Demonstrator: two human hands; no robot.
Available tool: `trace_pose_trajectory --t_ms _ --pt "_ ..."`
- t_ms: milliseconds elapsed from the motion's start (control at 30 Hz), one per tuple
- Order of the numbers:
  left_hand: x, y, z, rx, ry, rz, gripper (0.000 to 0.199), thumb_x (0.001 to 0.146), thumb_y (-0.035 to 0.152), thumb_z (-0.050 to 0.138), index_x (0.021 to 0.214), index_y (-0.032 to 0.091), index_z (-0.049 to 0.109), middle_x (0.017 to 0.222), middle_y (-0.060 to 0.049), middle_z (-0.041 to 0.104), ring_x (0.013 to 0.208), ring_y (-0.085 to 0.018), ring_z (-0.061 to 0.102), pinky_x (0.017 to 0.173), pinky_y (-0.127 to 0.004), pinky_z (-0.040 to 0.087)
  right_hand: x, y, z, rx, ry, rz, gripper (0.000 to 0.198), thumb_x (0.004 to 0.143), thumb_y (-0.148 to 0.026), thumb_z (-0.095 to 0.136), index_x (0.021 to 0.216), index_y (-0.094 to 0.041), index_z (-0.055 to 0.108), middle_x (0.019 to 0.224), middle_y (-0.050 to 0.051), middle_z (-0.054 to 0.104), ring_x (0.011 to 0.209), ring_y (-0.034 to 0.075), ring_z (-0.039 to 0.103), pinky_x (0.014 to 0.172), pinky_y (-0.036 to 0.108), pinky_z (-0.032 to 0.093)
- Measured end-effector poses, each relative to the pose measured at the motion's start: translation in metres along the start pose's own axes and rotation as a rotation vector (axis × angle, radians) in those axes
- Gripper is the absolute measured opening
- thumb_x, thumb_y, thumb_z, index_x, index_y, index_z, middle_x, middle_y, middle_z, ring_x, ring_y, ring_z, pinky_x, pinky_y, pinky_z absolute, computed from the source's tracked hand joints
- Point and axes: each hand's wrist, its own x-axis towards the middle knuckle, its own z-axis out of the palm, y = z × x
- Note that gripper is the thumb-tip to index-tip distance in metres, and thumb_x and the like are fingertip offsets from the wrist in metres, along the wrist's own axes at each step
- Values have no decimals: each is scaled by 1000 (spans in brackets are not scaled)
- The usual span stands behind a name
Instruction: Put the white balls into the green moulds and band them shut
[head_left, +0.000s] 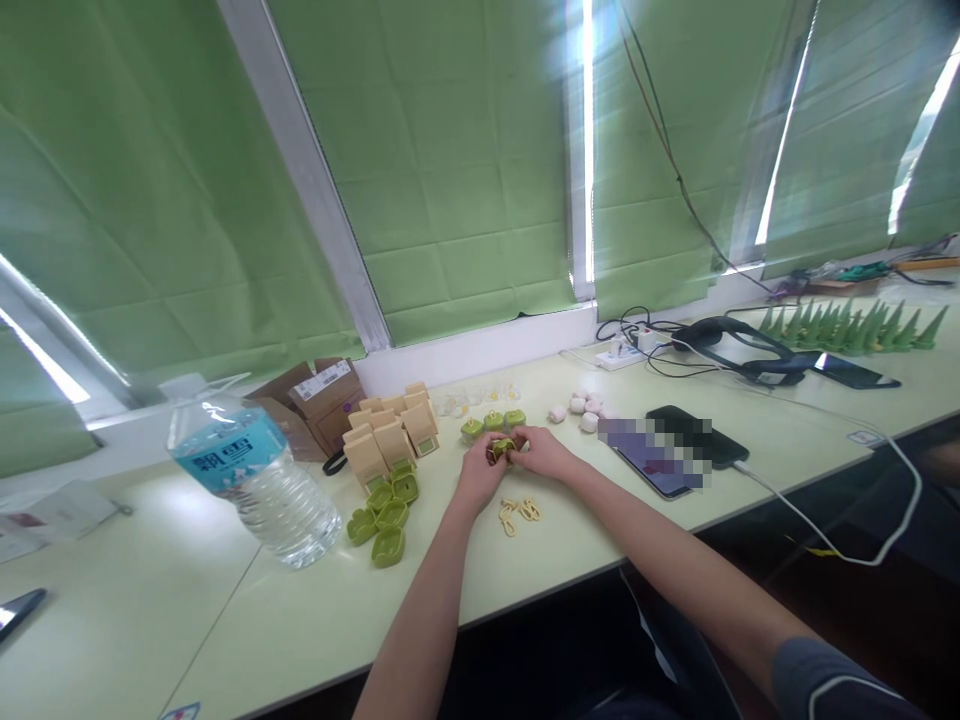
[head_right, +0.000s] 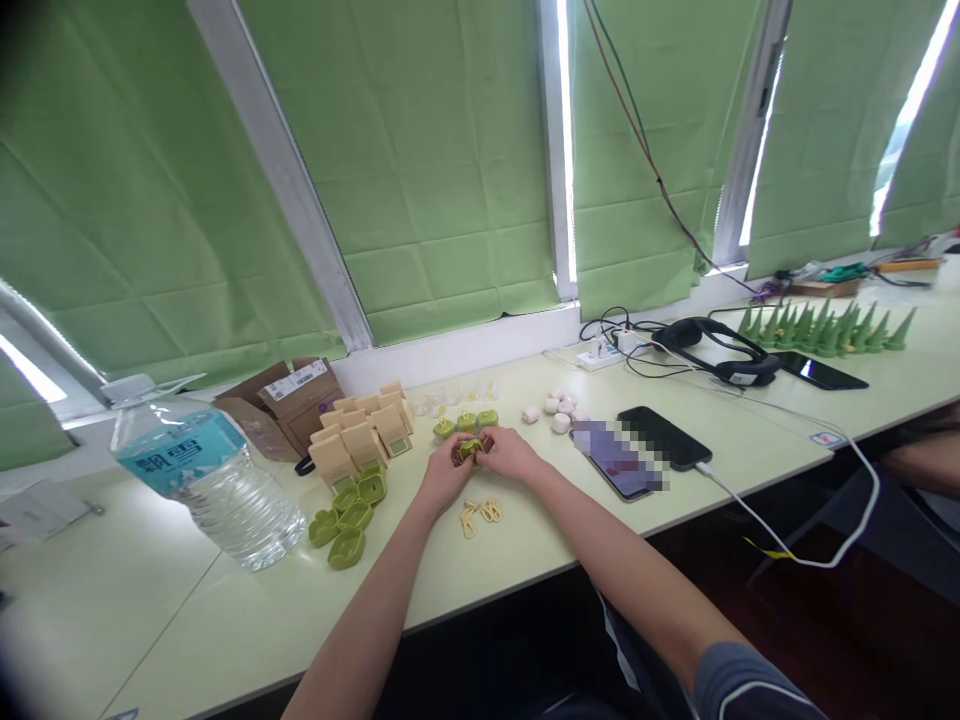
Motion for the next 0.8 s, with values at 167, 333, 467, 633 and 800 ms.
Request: trace_pose_trajectory --t_ms 167,333,467,633,800 --pt "0 -2 1 5 11 7 30 74 16 58 104 20 64 79 0 64 63 -12 52 62 -23 43 0 2 1 9 5 -9 11 74 -25 65 84 -18 65 85 0 69 78 15 60 72 25 41" --pt "0 1 0 19 8 -12 31 75 15 57 105 19 63 79 -1 64 64 -12 52 63 -24 42 0 1 0 11 -6 -5 13 76 -26 64 85 -18 65 85 1 69 77 15 61 72 25 41" --pt "0 4 -1 14 15 -16 29 77 16 56 105 18 64 84 -2 66 66 -12 54 65 -24 44 0 0 0 -2 -7 2 13 79 -28 63 86 -18 65 85 1 69 76 15 61 70 25 41" --pt "-1 6 -1 -20 5 -32 26 79 18 57 103 19 64 88 -2 67 69 -12 55 67 -24 44 1 1 1 1 -3 5 12 80 -29 62 85 -18 65 85 1 69 76 15 60 70 25 41" --pt "0 3 -1 -21 -16 -34 25 81 19 55 105 19 64 92 -3 67 71 -12 55 68 -24 43 1 2 2 -3 -3 7 10 80 -29 61 81 -18 63 84 1 68 76 15 60 69 24 41"
